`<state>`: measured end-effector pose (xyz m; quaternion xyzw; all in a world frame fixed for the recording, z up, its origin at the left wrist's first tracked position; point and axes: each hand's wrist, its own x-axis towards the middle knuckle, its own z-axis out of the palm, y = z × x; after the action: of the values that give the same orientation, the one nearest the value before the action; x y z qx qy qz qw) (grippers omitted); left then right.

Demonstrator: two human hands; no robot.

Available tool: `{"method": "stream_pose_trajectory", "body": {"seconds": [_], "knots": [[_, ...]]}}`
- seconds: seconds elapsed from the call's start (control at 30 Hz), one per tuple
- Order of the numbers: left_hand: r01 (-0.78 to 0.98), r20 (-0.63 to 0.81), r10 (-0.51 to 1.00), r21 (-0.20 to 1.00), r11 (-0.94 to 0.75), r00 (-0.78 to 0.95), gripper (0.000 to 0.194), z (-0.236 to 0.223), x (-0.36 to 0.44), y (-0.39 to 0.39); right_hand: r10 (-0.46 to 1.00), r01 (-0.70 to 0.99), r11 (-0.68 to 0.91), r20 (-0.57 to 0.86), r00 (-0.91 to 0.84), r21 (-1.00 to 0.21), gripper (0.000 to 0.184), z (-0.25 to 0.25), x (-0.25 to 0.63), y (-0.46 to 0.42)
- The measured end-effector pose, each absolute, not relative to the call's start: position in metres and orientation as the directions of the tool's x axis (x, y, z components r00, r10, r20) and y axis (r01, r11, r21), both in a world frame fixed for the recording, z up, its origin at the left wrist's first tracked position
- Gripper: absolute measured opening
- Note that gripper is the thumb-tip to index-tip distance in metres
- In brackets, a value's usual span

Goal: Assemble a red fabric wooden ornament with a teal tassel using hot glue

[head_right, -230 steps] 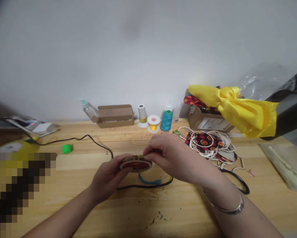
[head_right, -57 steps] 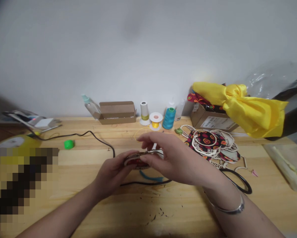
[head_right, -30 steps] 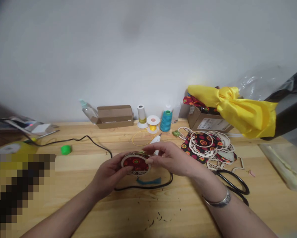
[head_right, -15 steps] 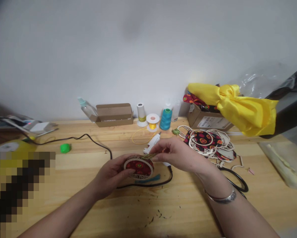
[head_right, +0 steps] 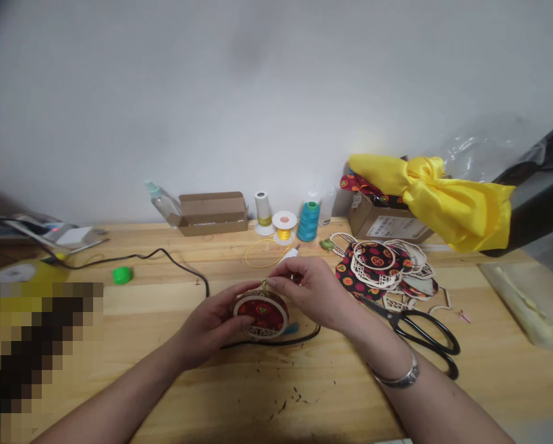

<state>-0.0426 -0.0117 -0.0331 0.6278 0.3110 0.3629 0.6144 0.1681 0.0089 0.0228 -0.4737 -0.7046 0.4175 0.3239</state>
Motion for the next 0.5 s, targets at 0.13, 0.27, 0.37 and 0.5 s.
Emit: {"method": "stream_pose_trajectory", "body": {"seconds": [0.13, 0.27, 0.37, 0.5], "knots": [[-0.052, 0.069, 0.843, 0.997, -0.049, 0.533, 0.044, -0.033, -0.043, -0.0117, 0.941, 0.359, 0.147, 0.018, -0.339, -0.922, 0.022, 0.0202, 0.1696, 0.0098], [-0.002, 0.066, 0.853, 0.997, -0.076, 0.517, 0.043, -0.0327, -0.0427, -0.0118, 0.91, 0.272, 0.082, -0.04, -0.412, -0.959, 0.026, 0.019, 0.1708, 0.0108], [0.026, 0.071, 0.871, 0.995, -0.096, 0.485, 0.043, -0.033, -0.042, -0.011, 0.924, 0.283, 0.126, 0.008, -0.383, -0.951, 0.018, 0.0196, 0.1708, 0.0113], [0.112, 0.093, 0.913, 0.983, -0.148, 0.397, 0.04, -0.0323, -0.042, -0.0097, 0.952, 0.268, 0.209, 0.133, -0.275, -0.941, 0.018, 0.0237, 0.1725, 0.0109]]}}
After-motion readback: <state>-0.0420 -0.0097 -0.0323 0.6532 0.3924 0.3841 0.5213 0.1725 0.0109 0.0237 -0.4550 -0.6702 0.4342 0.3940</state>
